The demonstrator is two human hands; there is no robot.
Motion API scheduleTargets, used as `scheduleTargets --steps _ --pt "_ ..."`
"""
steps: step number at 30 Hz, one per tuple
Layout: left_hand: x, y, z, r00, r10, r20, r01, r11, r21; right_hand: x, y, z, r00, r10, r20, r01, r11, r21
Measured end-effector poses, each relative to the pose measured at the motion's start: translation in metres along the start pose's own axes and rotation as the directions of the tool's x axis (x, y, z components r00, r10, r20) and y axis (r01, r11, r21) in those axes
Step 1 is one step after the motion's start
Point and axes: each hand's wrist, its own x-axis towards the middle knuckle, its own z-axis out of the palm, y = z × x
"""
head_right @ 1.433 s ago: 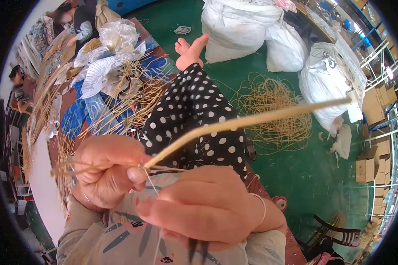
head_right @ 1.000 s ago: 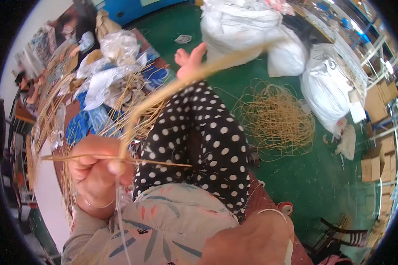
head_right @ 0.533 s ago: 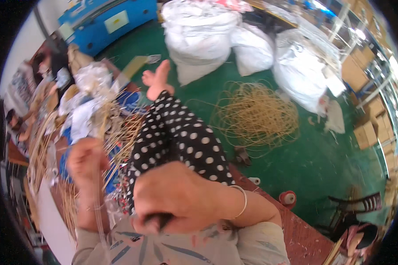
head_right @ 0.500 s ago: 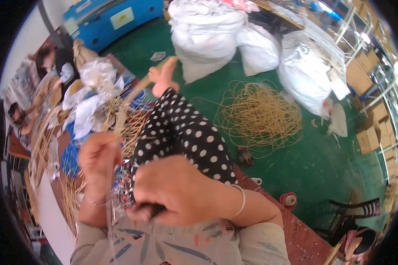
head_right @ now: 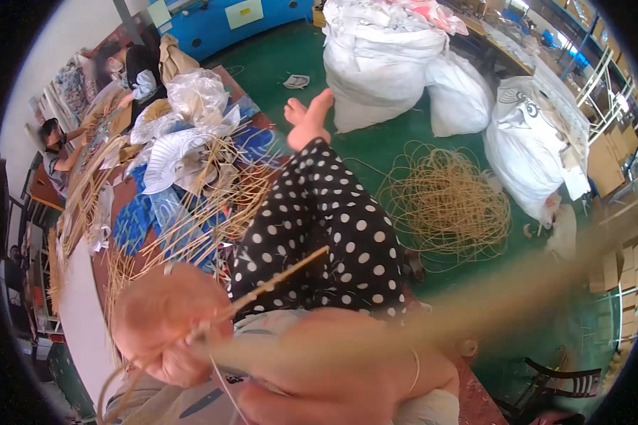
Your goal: The person sits on the floor and weaves thin bamboo strips together using a white string. They hold the strips in their left hand and wrap the string around them with their right hand, occasionally using a small metal tool to assist in the process.
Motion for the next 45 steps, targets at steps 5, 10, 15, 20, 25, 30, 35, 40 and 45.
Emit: scheduleTargets --steps 5,10,15,20,25,30,35,40,45 --pt "0.019 0.002 -0.006 0.968 0.133 0.214 -0.139 0.990 0.014 0.094 0.091 0.007 0.981 0.087 -0.176 -0.160 0.872 -0.462" --pt "0.012 0.002 0.003 0.981 0.186 0.048 -0.186 0.982 -0.015 0.076 0.064 0.001 0.985 0.028 -0.167 -0.094 0.912 -0.399" --pt "-0.003 -0.009 0.006 0.988 0.128 -0.086 -0.123 0.990 0.067 -0.033 -0.027 -0.002 0.997 -0.034 -0.065 0.034 0.999 0.005" --pt "0.001 -0.038 -0.001 0.984 0.081 0.158 -0.142 0.895 0.424 -0.032 0.003 0.009 0.952 0.076 -0.296 -0.012 0.977 0.213" --pt "-0.011 -0.066 0.017 0.995 0.095 0.021 -0.093 0.863 0.497 -0.037 0.042 0.017 0.895 0.297 -0.334 -0.129 0.887 0.444" --pt "0.000 -0.064 0.008 0.986 0.164 -0.010 -0.128 0.806 0.578 -0.039 0.024 0.006 0.960 0.162 -0.231 -0.130 0.980 0.148" --pt "-0.002 -0.052 0.004 0.994 0.035 -0.105 0.019 0.880 0.474 -0.037 -0.022 0.001 0.996 -0.086 -0.013 0.086 0.942 0.326" --pt "-0.002 -0.021 -0.009 0.992 0.093 0.080 -0.108 0.972 0.208 -0.054 -0.021 -0.005 0.992 -0.126 0.009 0.117 0.948 0.295" --pt "-0.004 -0.017 -0.008 0.975 0.149 0.165 -0.150 0.989 -0.005 -0.048 -0.015 0.001 0.981 -0.191 -0.018 0.191 0.967 0.168"
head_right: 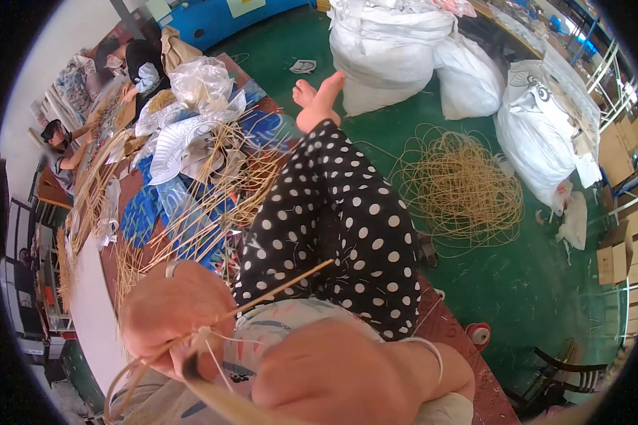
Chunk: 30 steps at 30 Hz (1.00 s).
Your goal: The person sits on the floor and weaves thin bamboo strips together using a white string. They hold the strips in their left hand and wrap the string around them with their right hand, occasionally using a small metal tool to assist in the process.
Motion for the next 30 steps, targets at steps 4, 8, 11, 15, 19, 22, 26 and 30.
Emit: scheduleTargets --steps 4,8,11,15,19,22,26,30 --pt "0.014 0.003 -0.004 0.977 0.038 0.208 -0.013 0.993 -0.120 -0.004 -0.005 -0.004 1.000 -0.021 -0.015 0.020 0.998 -0.058" --pt "0.006 0.014 0.018 0.970 0.002 -0.244 0.002 1.000 0.016 -0.006 -0.007 -0.006 0.999 -0.039 0.015 0.040 0.991 -0.127" --pt "0.009 0.013 0.018 0.980 0.011 -0.200 0.001 0.998 0.059 -0.003 -0.014 -0.008 0.997 -0.074 -0.024 0.064 0.956 -0.285" --pt "-0.002 -0.005 0.008 0.990 -0.136 -0.024 0.138 0.968 0.209 0.006 0.004 -0.004 0.989 -0.064 -0.132 -0.004 0.885 -0.465" --pt "-0.009 -0.041 0.027 0.965 -0.228 -0.127 0.261 0.871 0.417 0.001 0.046 -0.003 0.916 0.169 -0.363 -0.284 0.913 -0.292" --pt "-0.017 -0.047 0.031 0.947 -0.283 -0.154 0.317 0.905 0.285 -0.006 0.058 -0.003 0.890 0.265 -0.371 -0.311 0.948 -0.071" --pt "-0.013 -0.043 0.024 0.864 -0.453 -0.222 0.470 0.882 0.029 -0.004 0.039 -0.014 0.990 -0.065 -0.124 -0.001 0.883 -0.469" --pt "-0.007 -0.033 0.015 0.819 -0.554 -0.153 0.487 0.810 -0.325 0.003 0.010 -0.032 1.000 -0.007 -0.009 0.001 0.842 -0.540"
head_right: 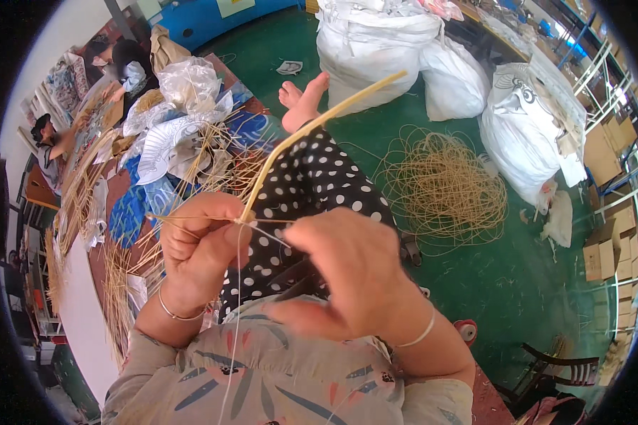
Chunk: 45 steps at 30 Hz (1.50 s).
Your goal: The person sits on the floor and weaves thin bamboo strips together using a white string. They hold the strips in their left hand and wrap the string around them with their right hand, occasionally using a small metal tool to assist in the process.
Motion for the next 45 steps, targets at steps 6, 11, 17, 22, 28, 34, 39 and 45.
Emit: scheduleTargets --steps 6,11,17,22,28,34,39,45 --pt "0.001 0.008 0.003 0.987 -0.089 0.131 0.127 0.941 -0.315 0.004 0.013 -0.009 0.977 -0.191 -0.097 0.155 0.941 -0.300" --pt "0.001 0.012 0.006 0.975 -0.167 0.148 0.213 0.895 -0.391 0.005 0.011 0.002 0.966 -0.233 -0.115 0.192 0.938 -0.289" --pt "0.000 0.005 0.011 0.981 -0.140 0.131 0.181 0.900 -0.396 0.006 0.015 0.007 0.958 -0.272 -0.088 0.229 0.913 -0.337" --pt "0.006 0.004 0.011 0.963 -0.259 0.079 0.271 0.900 -0.343 0.005 0.016 -0.001 0.989 0.043 -0.141 -0.051 0.997 -0.055" --pt "0.009 -0.004 0.012 0.894 -0.423 0.147 0.443 0.884 -0.152 0.006 0.018 0.021 0.823 0.568 -0.025 -0.376 0.576 0.726" --pt "-0.001 -0.016 0.018 0.992 -0.111 0.055 0.096 0.971 0.220 0.000 0.021 0.033 0.746 0.665 -0.030 -0.389 0.472 0.791" --pt "0.000 -0.001 0.008 0.997 0.020 0.069 -0.041 0.948 0.315 -0.007 0.022 0.030 0.738 0.675 0.027 -0.382 0.384 0.841" --pt "0.009 0.005 0.002 0.999 0.034 0.024 -0.035 0.999 0.034 -0.007 0.019 0.030 0.777 0.619 0.114 -0.386 0.326 0.863"
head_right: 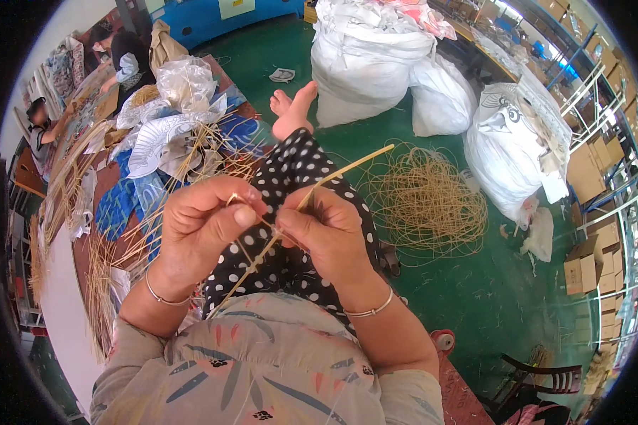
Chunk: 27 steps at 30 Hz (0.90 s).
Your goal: The person sits on the floor and weaves thin bamboo strips together using a white string. They hold the strips in their left hand and wrap the string around them with their right hand, occasionally using a small metal tool to assist in the process.
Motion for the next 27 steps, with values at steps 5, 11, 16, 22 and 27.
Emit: scheduleTargets --steps 5,11,16,22,27 --pt "0.001 0.001 0.002 0.999 -0.019 -0.042 0.019 1.000 0.020 -0.003 0.003 0.000 0.999 -0.019 0.049 0.021 1.000 -0.023" --pt "0.006 0.006 0.008 0.987 -0.018 -0.158 0.014 1.000 -0.027 -0.014 0.009 -0.003 0.991 0.055 0.122 -0.031 0.981 -0.191" --pt "0.012 0.007 0.008 0.974 -0.195 -0.118 0.176 0.973 -0.151 -0.018 0.015 -0.003 0.985 0.030 0.168 -0.021 0.998 -0.060" --pt "0.011 -0.002 0.006 0.964 -0.237 -0.118 0.223 0.967 -0.122 -0.016 0.010 0.007 0.999 0.044 0.014 -0.043 0.999 -0.026" --pt "0.005 -0.002 0.009 0.979 -0.187 -0.078 0.175 0.975 -0.136 -0.012 0.013 -0.004 0.990 0.141 0.014 -0.141 0.990 0.010"
